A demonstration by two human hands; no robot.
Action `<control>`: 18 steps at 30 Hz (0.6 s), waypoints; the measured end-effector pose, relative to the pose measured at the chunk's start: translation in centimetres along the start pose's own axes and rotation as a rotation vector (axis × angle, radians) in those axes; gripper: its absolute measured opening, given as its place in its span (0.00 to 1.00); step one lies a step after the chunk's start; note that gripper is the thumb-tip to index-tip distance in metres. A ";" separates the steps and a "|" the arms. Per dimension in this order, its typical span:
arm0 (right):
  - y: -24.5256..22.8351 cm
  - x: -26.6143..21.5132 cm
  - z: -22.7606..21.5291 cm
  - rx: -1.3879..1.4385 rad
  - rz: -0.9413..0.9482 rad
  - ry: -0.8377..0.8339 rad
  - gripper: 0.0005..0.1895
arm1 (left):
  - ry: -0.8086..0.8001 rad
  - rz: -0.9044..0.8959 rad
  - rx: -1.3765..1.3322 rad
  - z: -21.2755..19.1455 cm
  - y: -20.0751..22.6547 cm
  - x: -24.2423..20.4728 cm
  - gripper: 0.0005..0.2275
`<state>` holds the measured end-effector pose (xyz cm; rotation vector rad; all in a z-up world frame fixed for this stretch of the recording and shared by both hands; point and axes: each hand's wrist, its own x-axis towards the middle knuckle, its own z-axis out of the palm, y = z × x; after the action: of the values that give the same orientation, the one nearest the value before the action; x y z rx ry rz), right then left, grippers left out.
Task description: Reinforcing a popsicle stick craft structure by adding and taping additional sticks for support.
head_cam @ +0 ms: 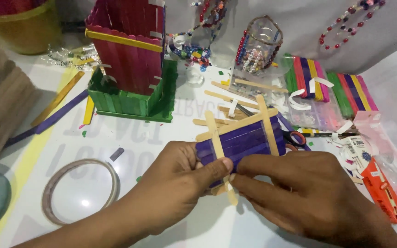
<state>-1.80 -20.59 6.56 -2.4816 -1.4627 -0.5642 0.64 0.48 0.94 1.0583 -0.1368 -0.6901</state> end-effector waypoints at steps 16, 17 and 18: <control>-1.3 0.0 -0.8 -0.049 -0.059 -0.159 0.08 | 0.009 -0.047 0.087 -0.3 -1.0 0.6 0.10; -1.5 -0.1 -1.2 -0.062 -0.030 -0.151 0.06 | -0.028 0.017 0.121 -0.5 -1.3 0.7 0.09; -2.8 -0.9 -2.1 -0.066 -0.023 -0.157 0.06 | -0.036 0.015 0.117 -0.7 -1.3 0.9 0.09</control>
<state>-5.09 -20.77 8.03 -2.6160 -1.5535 -0.4368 1.06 0.12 -0.66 1.1563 -0.2183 -0.6949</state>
